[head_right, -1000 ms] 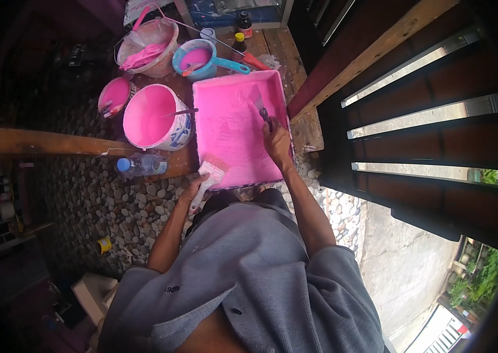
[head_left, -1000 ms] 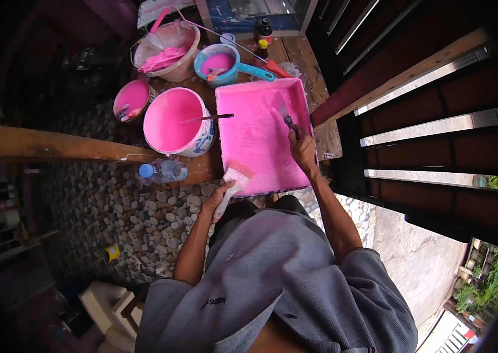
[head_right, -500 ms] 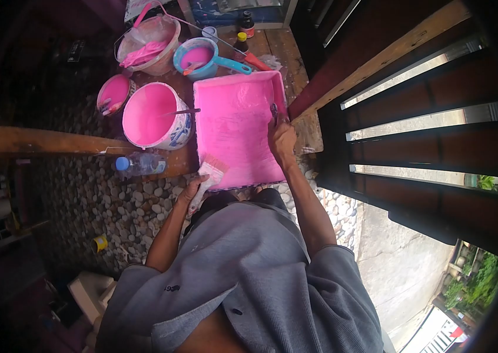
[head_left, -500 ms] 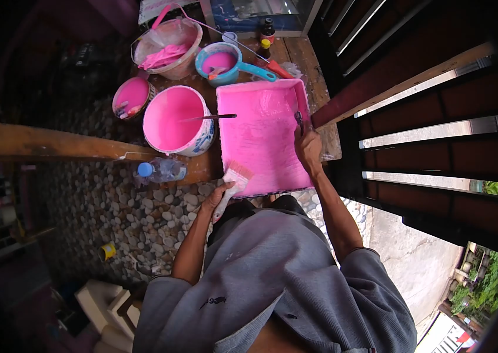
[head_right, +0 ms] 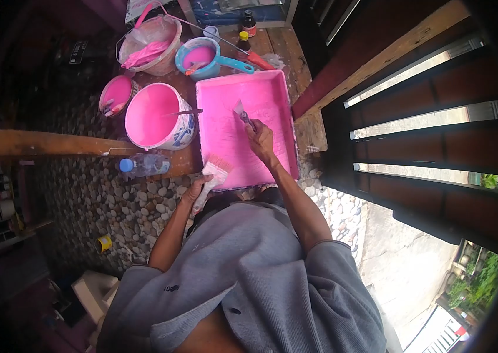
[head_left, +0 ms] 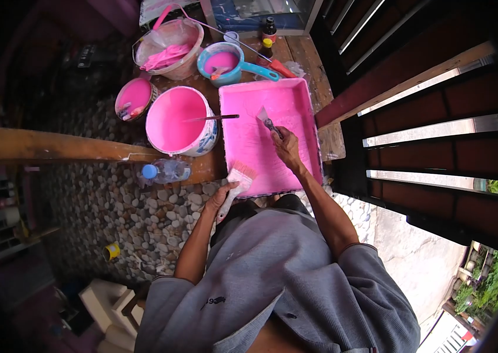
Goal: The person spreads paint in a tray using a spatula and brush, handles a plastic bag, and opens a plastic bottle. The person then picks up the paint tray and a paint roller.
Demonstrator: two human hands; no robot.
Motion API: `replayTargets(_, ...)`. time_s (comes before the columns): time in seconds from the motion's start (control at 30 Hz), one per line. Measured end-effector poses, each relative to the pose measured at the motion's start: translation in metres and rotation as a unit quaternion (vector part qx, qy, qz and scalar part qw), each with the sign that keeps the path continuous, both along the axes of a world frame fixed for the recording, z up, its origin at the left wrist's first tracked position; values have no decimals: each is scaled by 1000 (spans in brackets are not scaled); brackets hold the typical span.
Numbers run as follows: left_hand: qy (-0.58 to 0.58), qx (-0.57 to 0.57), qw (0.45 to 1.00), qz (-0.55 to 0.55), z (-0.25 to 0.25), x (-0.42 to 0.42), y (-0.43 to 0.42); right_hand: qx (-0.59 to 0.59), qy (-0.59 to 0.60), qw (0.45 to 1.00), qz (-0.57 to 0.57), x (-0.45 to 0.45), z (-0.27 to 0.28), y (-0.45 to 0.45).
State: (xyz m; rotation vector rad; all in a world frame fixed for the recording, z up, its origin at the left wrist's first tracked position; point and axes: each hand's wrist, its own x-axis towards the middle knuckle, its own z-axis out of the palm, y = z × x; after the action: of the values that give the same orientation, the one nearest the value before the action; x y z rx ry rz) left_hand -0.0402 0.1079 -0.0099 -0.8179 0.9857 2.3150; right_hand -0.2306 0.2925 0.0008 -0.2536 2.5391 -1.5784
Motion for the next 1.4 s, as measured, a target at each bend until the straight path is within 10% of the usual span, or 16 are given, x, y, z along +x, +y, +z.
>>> replayTargets(0.87,-3,-32,999,-42,-16,2,-7,107,191,972,84,4,29,-36)
replayTargets(1.4,39,-13,999,-17,-14,0,-2,139,102,981,-88,12,18,38)
